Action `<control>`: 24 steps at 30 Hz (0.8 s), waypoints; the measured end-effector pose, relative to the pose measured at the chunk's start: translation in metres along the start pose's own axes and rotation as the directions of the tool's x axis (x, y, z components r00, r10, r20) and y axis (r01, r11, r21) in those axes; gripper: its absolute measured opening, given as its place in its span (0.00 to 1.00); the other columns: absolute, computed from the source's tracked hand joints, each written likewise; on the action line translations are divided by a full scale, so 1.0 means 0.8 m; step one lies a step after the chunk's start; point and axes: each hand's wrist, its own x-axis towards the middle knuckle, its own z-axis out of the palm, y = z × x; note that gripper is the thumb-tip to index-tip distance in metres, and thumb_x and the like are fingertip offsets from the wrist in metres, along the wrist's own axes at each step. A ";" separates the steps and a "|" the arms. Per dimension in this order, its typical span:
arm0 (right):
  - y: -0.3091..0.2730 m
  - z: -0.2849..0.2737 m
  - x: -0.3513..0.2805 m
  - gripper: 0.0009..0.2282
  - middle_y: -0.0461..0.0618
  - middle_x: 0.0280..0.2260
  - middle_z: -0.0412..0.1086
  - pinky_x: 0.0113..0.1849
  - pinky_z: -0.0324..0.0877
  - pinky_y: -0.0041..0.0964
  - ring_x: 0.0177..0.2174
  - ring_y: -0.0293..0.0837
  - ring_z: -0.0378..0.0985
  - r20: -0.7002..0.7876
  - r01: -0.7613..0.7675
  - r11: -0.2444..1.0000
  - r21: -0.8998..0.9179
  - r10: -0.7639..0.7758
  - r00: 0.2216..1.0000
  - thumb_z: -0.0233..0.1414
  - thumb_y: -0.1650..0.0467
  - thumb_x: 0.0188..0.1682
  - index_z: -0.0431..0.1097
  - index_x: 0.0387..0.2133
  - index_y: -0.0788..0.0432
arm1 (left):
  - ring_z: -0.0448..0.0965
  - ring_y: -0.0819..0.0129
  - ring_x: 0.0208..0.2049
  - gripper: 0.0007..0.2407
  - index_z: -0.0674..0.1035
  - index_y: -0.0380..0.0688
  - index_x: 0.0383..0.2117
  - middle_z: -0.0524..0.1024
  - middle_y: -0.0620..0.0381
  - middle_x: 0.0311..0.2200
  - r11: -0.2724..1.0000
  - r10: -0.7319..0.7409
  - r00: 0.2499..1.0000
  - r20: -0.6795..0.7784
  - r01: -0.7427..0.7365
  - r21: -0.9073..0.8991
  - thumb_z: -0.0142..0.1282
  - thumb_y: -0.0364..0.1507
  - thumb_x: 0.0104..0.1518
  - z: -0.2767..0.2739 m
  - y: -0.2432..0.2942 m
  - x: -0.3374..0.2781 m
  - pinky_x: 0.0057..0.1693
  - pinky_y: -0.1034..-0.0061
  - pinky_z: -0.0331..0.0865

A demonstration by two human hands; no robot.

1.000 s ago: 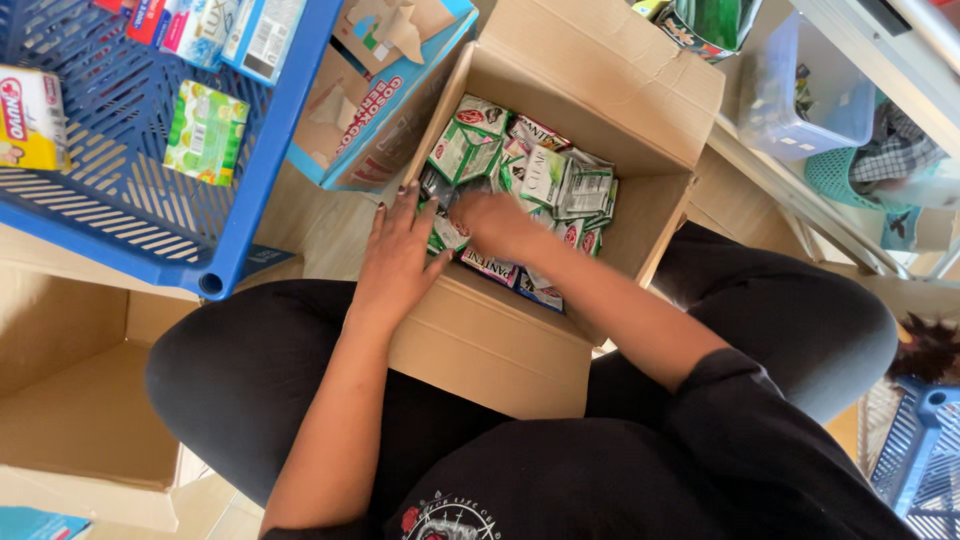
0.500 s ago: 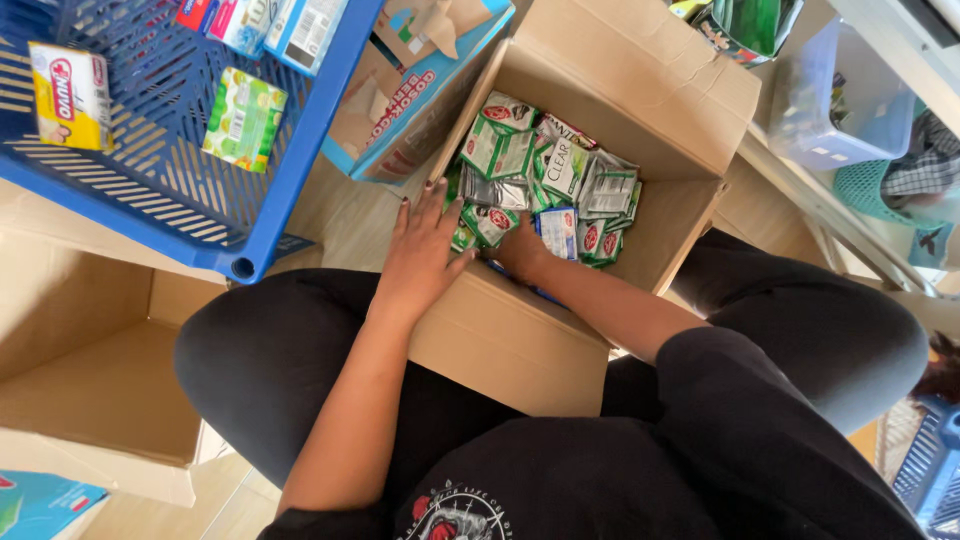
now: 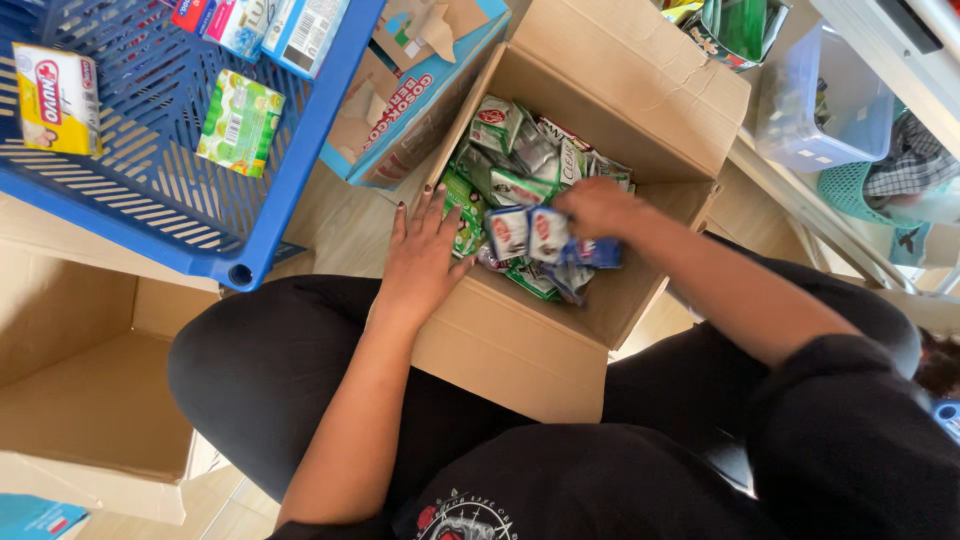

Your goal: The person sits on the floor and sorts small packaged goods from a cardboard box into blue plastic baskets. They handle items one by one, arranging them neatly in the baskets.

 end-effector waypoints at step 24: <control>-0.159 0.102 0.181 0.25 0.56 0.59 0.64 0.54 0.54 0.69 0.59 0.55 0.59 -0.215 0.111 0.923 -0.368 -0.201 0.956 0.49 0.60 0.47 0.66 0.58 0.56 | 0.57 0.54 0.70 0.22 0.70 0.39 0.60 0.62 0.44 0.67 0.999 0.010 0.995 -0.100 -0.005 0.047 0.53 0.26 0.56 0.011 -0.004 -0.003 0.72 0.50 0.45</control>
